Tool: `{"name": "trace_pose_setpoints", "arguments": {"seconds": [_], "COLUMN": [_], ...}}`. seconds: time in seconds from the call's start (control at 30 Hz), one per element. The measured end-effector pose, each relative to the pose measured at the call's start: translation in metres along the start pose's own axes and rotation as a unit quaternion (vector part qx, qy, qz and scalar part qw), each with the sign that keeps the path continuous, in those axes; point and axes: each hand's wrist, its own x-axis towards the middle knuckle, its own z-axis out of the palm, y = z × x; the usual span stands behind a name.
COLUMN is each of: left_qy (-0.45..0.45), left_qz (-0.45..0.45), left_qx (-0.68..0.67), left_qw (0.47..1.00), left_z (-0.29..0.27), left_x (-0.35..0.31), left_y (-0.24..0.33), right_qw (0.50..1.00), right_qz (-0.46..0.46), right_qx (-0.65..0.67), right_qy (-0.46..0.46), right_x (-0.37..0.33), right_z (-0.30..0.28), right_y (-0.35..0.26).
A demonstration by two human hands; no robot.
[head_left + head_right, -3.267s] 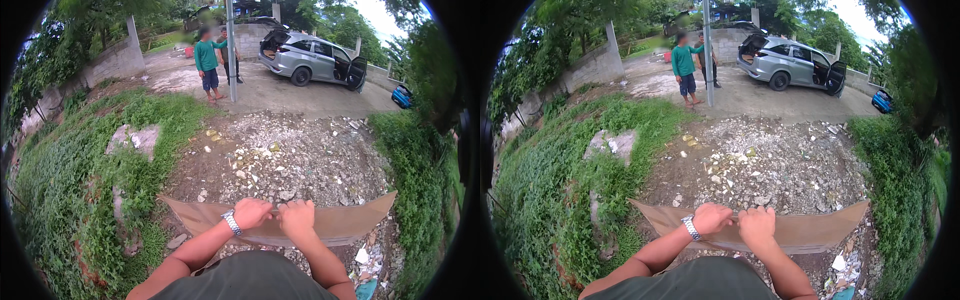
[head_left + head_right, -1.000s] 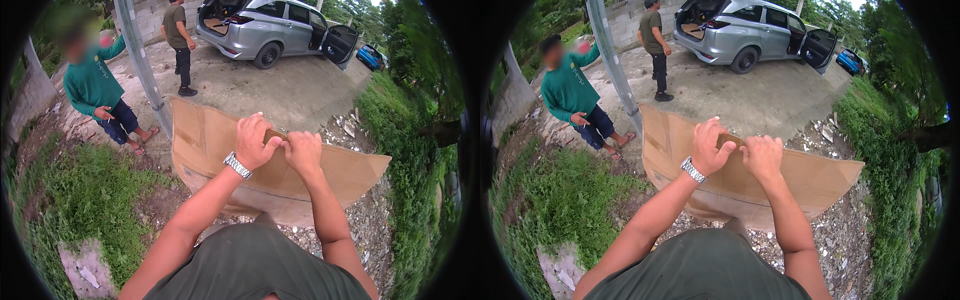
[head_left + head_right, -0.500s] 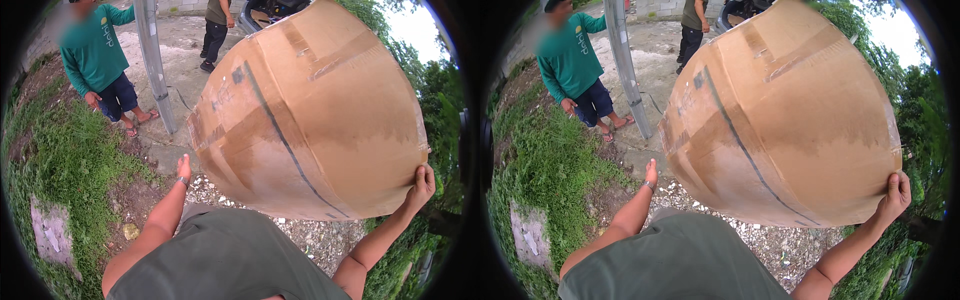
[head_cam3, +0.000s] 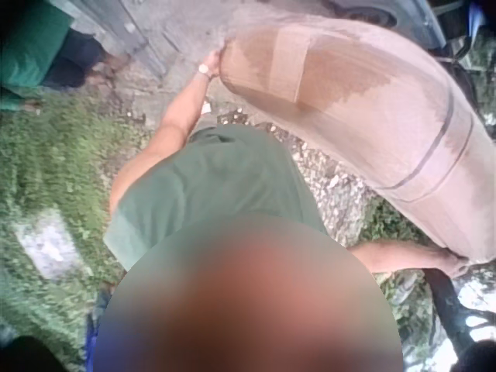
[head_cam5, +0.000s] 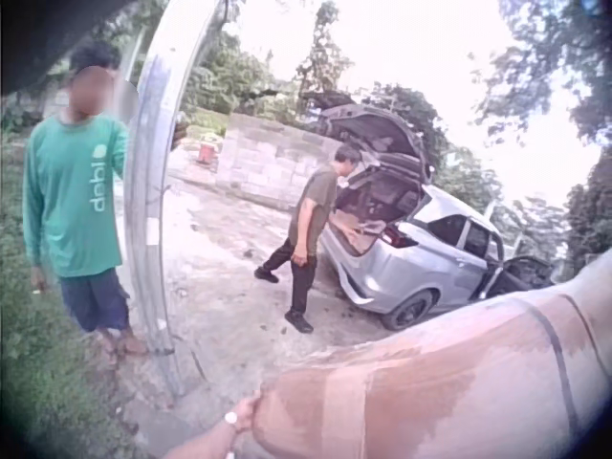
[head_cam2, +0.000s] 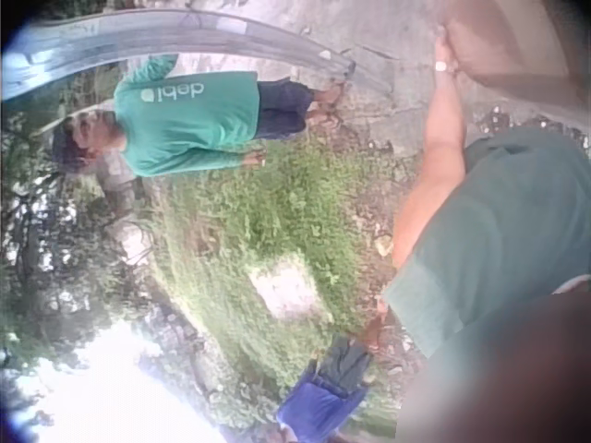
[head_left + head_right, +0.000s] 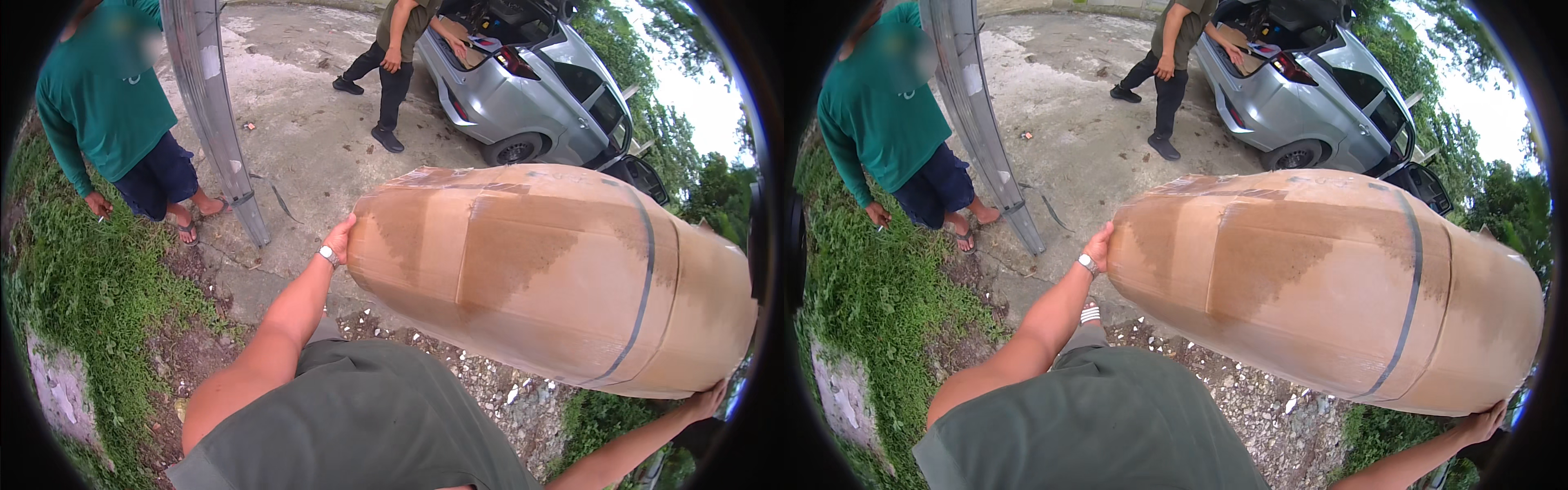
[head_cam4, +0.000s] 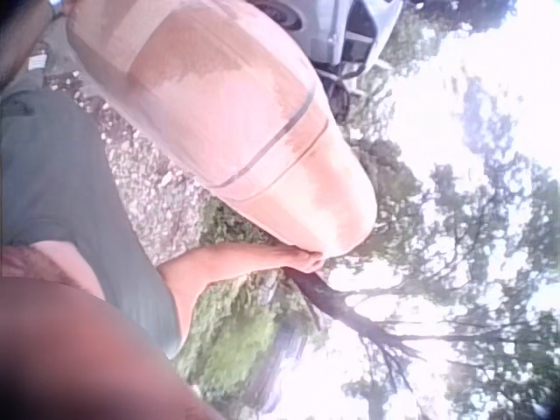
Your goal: The person picks a large cardboard sheet and carries it outside to a group of people. They place metal profiles on the cardboard and, with assistance, fold the cardboard around the profiles and secure the bundle with tape.
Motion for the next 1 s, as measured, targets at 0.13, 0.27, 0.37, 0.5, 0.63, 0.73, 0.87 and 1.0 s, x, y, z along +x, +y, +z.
{"name": "trace_pose_setpoints", "arguments": {"seconds": [0.13, 0.27, 0.37, 0.5, 0.63, 0.73, 0.87, 1.0], "left_qy": [-0.087, -0.106, -0.095, -0.097, -0.133, -0.154, -0.198, -0.254], "left_qz": [0.138, 0.243, 0.293, 0.294, 0.239, 0.185, 0.163, 0.134], "left_qx": [0.072, 0.216, 0.314, 0.442, 0.538, 0.695, 0.866, 0.893], "left_qw": [0.984, 0.940, 0.898, 0.842, 0.797, 0.678, 0.429, 0.347], "left_z": [0.042, 0.122, 0.175, 0.231, 0.280, 0.313, 0.325, 0.305], "left_x": [0.104, 0.182, 0.192, 0.184, 0.187, 0.209, 0.237, 0.253], "left_y": [0.124, 0.251, 0.305, 0.334, 0.300, 0.261, 0.206, 0.174], "right_qw": [0.885, 0.821, 0.740, 0.564, 0.615, 0.630, 0.650, 0.609], "right_qz": [0.356, 0.484, 0.569, 0.621, 0.475, 0.381, 0.105, -0.306], "right_qx": [0.298, 0.284, 0.268, -0.015, 0.142, 0.290, 0.587, 0.589], "right_qy": [-0.008, -0.104, -0.238, -0.543, -0.613, -0.611, -0.471, -0.435], "right_x": [-0.098, -0.230, -0.338, -0.493, -0.559, -0.523, -0.389, -0.306], "right_z": [0.089, 0.165, 0.213, 0.289, 0.358, 0.382, 0.354, 0.320], "right_y": [-0.052, -0.078, -0.093, -0.161, -0.314, -0.472, -0.613, -0.682]}}
